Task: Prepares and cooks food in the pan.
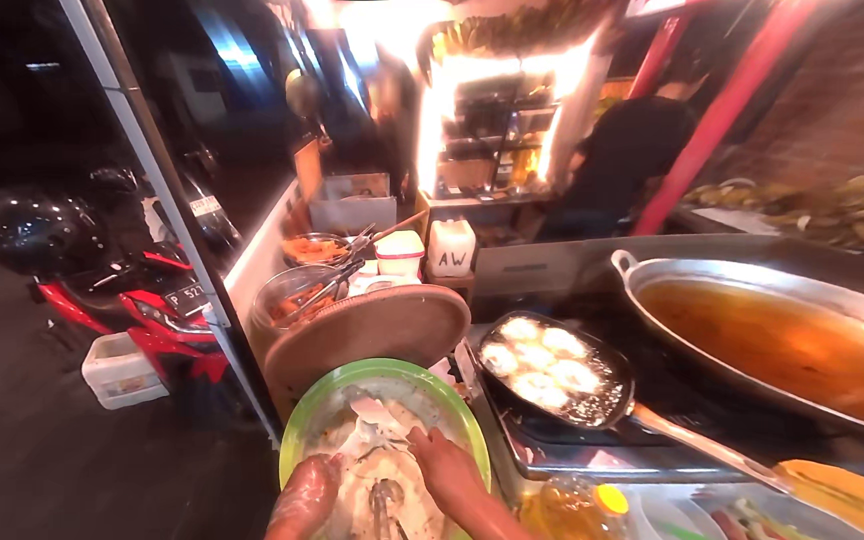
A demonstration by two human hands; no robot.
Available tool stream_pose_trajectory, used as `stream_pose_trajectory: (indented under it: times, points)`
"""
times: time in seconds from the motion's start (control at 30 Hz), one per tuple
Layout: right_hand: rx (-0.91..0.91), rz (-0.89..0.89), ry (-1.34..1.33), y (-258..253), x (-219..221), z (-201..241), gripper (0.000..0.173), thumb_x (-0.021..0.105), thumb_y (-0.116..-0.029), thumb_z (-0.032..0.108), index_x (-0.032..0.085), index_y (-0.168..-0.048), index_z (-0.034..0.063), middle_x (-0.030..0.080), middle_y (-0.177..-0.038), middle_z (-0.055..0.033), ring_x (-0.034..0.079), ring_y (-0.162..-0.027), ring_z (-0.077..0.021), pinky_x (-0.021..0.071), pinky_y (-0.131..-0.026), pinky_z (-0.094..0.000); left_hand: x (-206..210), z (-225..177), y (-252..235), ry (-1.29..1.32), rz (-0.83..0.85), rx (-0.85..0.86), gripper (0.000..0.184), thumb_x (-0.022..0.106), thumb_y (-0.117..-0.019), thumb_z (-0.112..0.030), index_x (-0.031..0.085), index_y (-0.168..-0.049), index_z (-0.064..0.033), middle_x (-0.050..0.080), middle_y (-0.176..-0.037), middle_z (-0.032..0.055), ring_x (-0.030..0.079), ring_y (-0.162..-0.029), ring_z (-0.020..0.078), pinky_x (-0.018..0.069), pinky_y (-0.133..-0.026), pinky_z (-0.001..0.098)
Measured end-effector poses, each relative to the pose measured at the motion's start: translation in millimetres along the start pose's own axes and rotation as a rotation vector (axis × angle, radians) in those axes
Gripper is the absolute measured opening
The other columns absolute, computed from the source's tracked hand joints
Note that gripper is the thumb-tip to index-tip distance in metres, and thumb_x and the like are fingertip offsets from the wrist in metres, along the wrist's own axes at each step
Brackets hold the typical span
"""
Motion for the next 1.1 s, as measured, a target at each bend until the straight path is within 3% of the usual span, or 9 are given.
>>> stream_pose_trajectory:
  times: [0.17,0.3,0.37,0.47,0.53,0.63,0.73,0.87,1.1]
  points:
    - [-0.109,-0.138,0.025,31,-3,-19,0.032,0.045,-0.1080,0.034,0.067,-0.125,0.0193,0.067,-0.106,-0.0186,0.071,-0.087,-0.0365,0.0600,-0.072,-0.0531,-6,14,-1,0.139,-0.030,-0.019,0.050,0.042,-0.1086,-0.044,0.072,-0.107,-0.0044,0.071,-0.107,0.0171,0.068,-0.105,0.0305,0.0522,-0.094,0.0533]
    - [-0.143,-0.195,-0.134,61,-20,-44,0.038,0.045,-0.1079,0.037,0.068,-0.127,0.0131,0.069,-0.113,-0.0153,0.072,-0.096,-0.0322,0.0604,-0.080,-0.0517,-8,21,7,0.210,-0.048,-0.036,0.048,0.043,-0.1088,-0.042,0.072,-0.105,-0.0035,0.070,-0.105,0.0175,0.067,-0.102,0.0308,0.0521,-0.093,0.0530]
    - [-0.127,-0.233,-0.412,71,-24,-57,0.036,0.047,-0.1080,0.033,0.064,-0.127,0.0068,0.071,-0.098,-0.0116,0.071,-0.085,-0.0266,0.0599,-0.076,-0.0496,-6,21,11,0.240,-0.049,-0.044,0.049,0.041,-0.1097,-0.040,0.072,-0.105,-0.0025,0.071,-0.105,0.0184,0.067,-0.103,0.0316,0.0510,-0.094,0.0532]
    - [-0.104,-0.196,-0.610,81,-23,-60,0.033,0.046,-0.1091,0.029,0.058,-0.126,0.0031,0.067,-0.082,-0.0108,0.067,-0.068,-0.0236,0.0581,-0.067,-0.0461,3,20,18,0.353,-0.053,-0.097,0.050,0.038,-0.1108,-0.038,0.072,-0.101,-0.0026,0.067,-0.090,0.0144,0.064,-0.084,0.0269,0.0521,-0.080,0.0491]
    - [-0.131,-0.093,-0.556,86,-19,-48,0.034,0.043,-0.1091,0.026,0.057,-0.126,-0.0003,0.070,-0.088,-0.0148,0.070,-0.077,-0.0299,0.0586,-0.073,-0.0519,9,17,25,0.504,-0.046,-0.161,0.048,0.038,-0.1116,-0.038,0.070,-0.100,-0.0039,0.055,-0.071,0.0038,0.051,-0.060,0.0156,0.0467,-0.060,0.0352]
    - [-0.179,0.101,-0.408,96,-9,-22,0.037,0.038,-0.1092,0.026,0.056,-0.131,0.0023,0.070,-0.104,-0.0184,0.072,-0.092,-0.0359,0.0583,-0.080,-0.0574,17,6,35,0.717,0.011,-0.254,0.048,0.041,-0.1104,-0.044,0.068,-0.102,-0.0056,0.048,-0.062,-0.0022,0.042,-0.048,0.0098,0.0397,-0.048,0.0273]
    - [-0.307,0.131,-0.250,106,-10,6,0.039,0.038,-0.1097,0.020,0.053,-0.143,0.0044,0.067,-0.125,-0.0219,0.073,-0.097,-0.0404,0.0594,-0.082,-0.0586,22,-2,41,0.795,0.024,-0.264,0.044,0.040,-0.1109,-0.041,0.067,-0.104,-0.0068,0.046,-0.062,-0.0037,0.040,-0.047,0.0087,0.0369,-0.046,0.0252]
    - [-0.344,0.138,-0.083,100,-7,13,0.053,0.047,-0.1011,0.003,0.045,-0.154,0.0102,0.065,-0.121,-0.0255,0.072,-0.085,-0.0423,0.0596,-0.072,-0.0575,21,-16,49,0.800,0.006,-0.278,0.041,0.039,-0.1118,-0.038,0.063,-0.104,-0.0069,0.043,-0.059,-0.0047,0.039,-0.046,0.0080,0.0371,-0.045,0.0243]
    - [-0.239,0.236,-0.077,40,8,-11,0.054,0.043,-0.1036,0.006,0.042,-0.156,0.0167,0.063,-0.128,-0.0251,0.070,-0.098,-0.0446,0.0576,-0.082,-0.0605,20,-11,63,0.681,0.007,-0.199,0.037,0.038,-0.1123,-0.031,0.060,-0.095,-0.0078,0.045,-0.060,-0.0042,0.041,-0.046,0.0075,0.0389,-0.046,0.0235]
Point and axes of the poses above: each hand's wrist, its own y-axis away from the middle knuckle, its own x-axis out of the palm, z = x × y, the point moved 5 cm from there along -y, towards the middle knuckle
